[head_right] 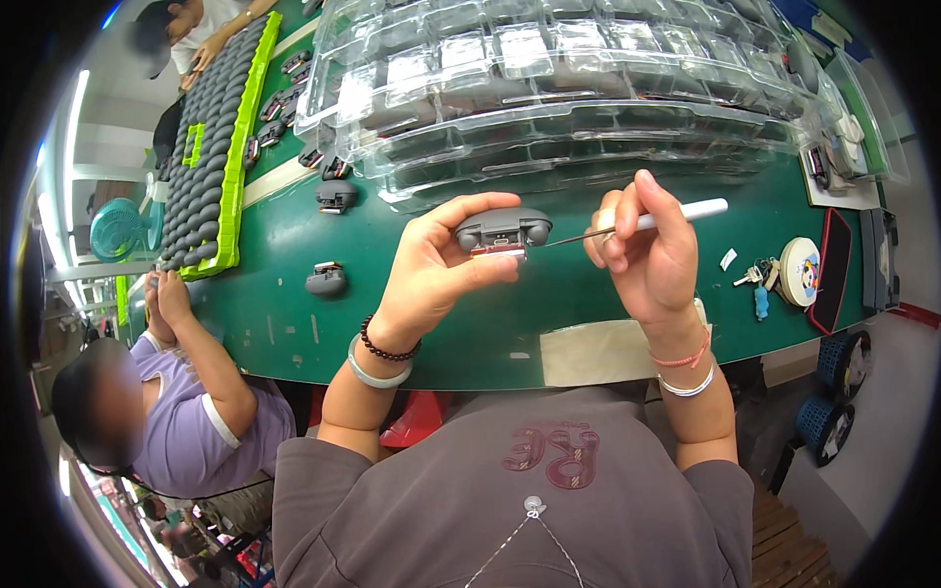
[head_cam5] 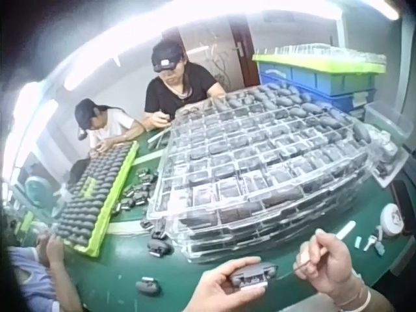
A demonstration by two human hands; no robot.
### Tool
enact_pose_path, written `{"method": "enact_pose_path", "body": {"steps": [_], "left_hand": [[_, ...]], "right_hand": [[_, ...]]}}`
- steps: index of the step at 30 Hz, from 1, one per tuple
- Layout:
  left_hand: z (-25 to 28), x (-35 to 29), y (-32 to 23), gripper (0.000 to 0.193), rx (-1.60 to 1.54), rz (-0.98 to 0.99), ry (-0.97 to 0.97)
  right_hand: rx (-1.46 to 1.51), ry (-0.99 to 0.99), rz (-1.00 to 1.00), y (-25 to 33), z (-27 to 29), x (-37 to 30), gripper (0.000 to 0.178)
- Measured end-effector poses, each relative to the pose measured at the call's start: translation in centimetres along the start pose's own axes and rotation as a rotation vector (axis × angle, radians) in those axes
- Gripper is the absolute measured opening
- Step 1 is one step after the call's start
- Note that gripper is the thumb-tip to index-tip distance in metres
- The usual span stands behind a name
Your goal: The person assembles small black electronic components using a fine-tipped tool at a manufacturing workbench.
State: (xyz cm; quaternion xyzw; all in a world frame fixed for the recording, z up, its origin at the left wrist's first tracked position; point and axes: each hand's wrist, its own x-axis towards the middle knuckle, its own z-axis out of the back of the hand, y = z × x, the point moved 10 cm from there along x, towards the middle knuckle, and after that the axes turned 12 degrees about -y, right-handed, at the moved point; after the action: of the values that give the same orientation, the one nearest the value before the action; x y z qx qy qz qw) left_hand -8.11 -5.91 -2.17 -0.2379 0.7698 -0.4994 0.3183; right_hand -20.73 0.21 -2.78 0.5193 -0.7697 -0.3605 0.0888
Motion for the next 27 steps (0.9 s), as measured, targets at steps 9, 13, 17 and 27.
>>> {"method": "enact_pose_path", "body": {"steps": [9,13,17,27], "left_hand": [[12.9,-5.1,-8.4,0.044,0.595,-0.559,-0.664],[25.6,-8.1,-9.9,0.037,1.092,-0.523,-1.111],[33.0,-9.7,-8.6,0.04,1.529,-0.45,-1.163],[-1.0,4.5,-23.6,0.027,1.37,-1.255,-0.292]], "right_hand": [[0.016,0.002,0.053,1.1,-0.6,-0.5,0.041],[0.011,-0.012,0.065,1.0,-0.8,-1.4,0.04],[-0.065,0.006,0.048,0.5,-0.7,-1.0,0.039],[-0.202,-0.03,0.094,2.1,-0.2,-2.1,0.038]]}}
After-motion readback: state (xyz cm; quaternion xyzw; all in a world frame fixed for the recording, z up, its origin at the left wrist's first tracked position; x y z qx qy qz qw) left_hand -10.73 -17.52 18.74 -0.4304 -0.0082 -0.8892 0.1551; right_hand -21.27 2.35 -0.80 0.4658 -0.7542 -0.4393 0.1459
